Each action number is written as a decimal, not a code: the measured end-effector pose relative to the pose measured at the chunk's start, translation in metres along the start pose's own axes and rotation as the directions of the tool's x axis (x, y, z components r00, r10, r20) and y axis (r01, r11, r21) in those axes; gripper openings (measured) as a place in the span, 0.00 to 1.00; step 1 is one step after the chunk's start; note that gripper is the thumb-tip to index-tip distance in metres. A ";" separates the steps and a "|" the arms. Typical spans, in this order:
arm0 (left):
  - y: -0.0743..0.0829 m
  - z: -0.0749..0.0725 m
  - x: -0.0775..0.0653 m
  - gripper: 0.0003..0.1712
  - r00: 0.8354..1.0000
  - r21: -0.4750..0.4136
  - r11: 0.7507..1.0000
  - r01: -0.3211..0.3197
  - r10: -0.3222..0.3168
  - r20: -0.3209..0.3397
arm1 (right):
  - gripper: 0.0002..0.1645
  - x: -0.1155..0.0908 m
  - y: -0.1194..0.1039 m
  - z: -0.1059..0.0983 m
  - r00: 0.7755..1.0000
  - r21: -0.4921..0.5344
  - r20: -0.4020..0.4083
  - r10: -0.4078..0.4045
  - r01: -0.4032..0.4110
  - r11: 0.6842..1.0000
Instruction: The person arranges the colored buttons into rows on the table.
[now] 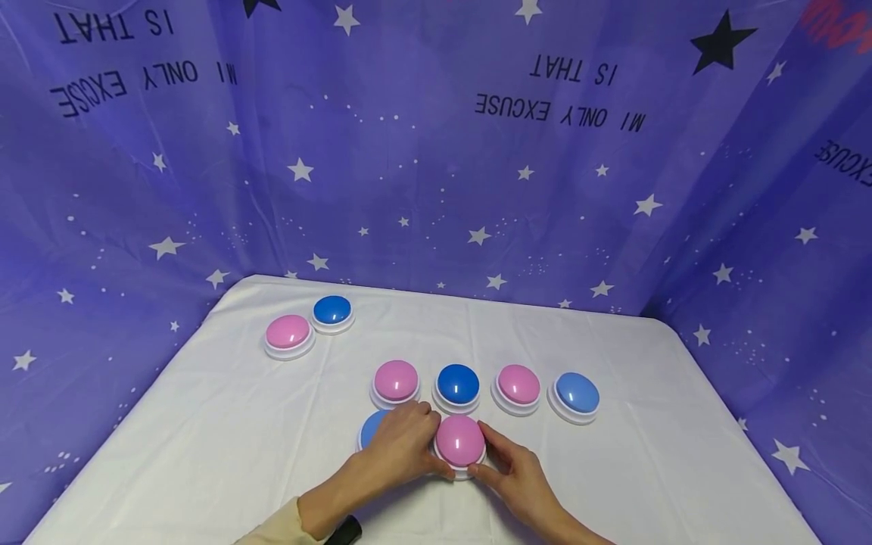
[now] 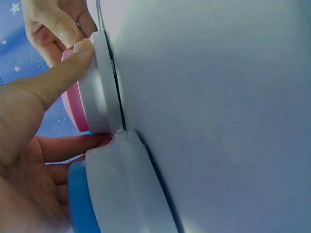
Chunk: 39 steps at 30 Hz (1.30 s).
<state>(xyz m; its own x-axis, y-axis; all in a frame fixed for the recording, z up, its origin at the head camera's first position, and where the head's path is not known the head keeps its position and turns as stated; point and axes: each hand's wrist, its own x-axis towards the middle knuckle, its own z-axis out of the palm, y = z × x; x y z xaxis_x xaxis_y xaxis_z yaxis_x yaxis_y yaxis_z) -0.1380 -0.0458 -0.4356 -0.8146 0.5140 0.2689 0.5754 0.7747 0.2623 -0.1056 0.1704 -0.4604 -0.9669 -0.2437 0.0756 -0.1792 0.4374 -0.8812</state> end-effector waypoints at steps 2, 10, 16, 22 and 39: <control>0.000 0.000 0.001 0.35 1.000 0.006 1.000 -0.005 0.006 -0.006 | 0.38 0.001 0.000 -0.001 1.000 -0.004 -0.003 -0.010 0.009 1.000; -0.002 0.001 0.003 0.36 1.000 0.021 1.000 -0.020 0.021 -0.016 | 0.38 0.004 0.000 -0.004 1.000 -0.032 -0.009 0.005 -0.006 0.999; -0.001 -0.001 0.004 0.36 0.999 0.034 0.999 -0.027 0.028 -0.019 | 0.39 0.005 0.000 -0.005 1.000 -0.048 -0.010 0.002 -0.002 0.999; -0.003 -0.007 0.004 0.36 0.998 -0.024 1.000 -0.010 0.011 0.063 | 0.41 0.003 -0.001 -0.005 1.000 -0.041 -0.017 0.012 -0.013 0.999; -0.048 -0.064 0.005 0.43 0.967 -0.186 0.949 0.254 -0.248 0.052 | 0.42 0.041 -0.054 -0.008 0.999 0.184 -0.003 -0.046 0.046 0.982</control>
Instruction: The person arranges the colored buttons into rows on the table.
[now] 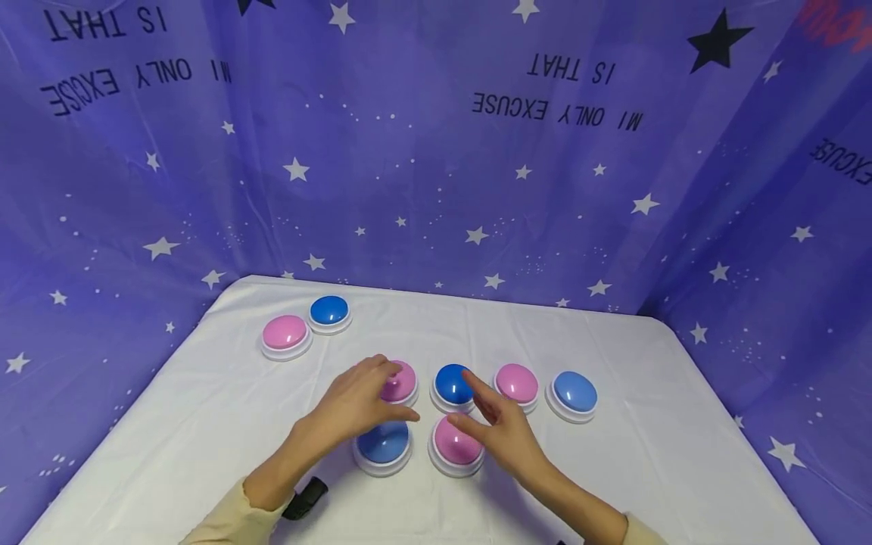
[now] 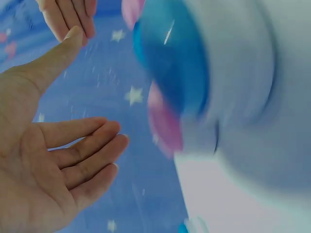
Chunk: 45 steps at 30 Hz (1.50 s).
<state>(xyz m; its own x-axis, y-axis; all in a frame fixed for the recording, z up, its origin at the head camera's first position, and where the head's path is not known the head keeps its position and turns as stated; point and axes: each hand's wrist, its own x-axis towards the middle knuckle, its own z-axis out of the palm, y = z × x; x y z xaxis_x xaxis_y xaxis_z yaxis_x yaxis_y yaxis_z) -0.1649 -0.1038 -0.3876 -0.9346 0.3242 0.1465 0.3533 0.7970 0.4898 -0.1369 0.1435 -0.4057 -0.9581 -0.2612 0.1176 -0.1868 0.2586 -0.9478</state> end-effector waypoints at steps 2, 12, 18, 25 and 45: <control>-0.010 -0.014 0.004 0.43 0.999 0.010 1.000 0.026 -0.026 -0.019 | 0.43 0.013 -0.010 0.005 1.000 0.030 0.017 -0.004 0.003 1.000; -0.081 -0.072 0.043 0.40 0.991 0.022 0.991 0.128 -0.128 -0.036 | 0.48 0.090 -0.030 0.051 0.997 0.059 0.072 0.025 -0.029 0.998; -0.128 -0.085 0.060 0.50 0.978 0.033 0.977 0.208 -0.209 0.024 | 0.50 0.132 -0.027 0.089 0.989 -0.001 0.040 0.141 -0.141 0.990; -0.154 -0.091 0.074 0.55 0.958 0.054 0.970 0.237 -0.242 0.152 | 0.50 0.174 -0.025 0.122 0.978 -0.094 0.003 0.210 -0.208 0.974; -0.183 -0.063 0.086 0.35 0.956 0.038 0.979 0.202 -0.205 0.208 | 0.45 0.223 -0.004 0.166 0.952 -0.381 0.083 0.295 -0.243 0.892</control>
<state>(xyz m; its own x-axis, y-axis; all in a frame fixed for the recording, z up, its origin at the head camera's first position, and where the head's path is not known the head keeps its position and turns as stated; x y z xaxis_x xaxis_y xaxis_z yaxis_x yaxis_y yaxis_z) -0.3131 -0.2540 -0.4107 -0.9575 0.2526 -0.1390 0.1590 0.8649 0.4760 -0.3134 -0.0704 -0.4245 -0.9490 -0.2498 -0.1923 -0.0164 0.6482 -0.7613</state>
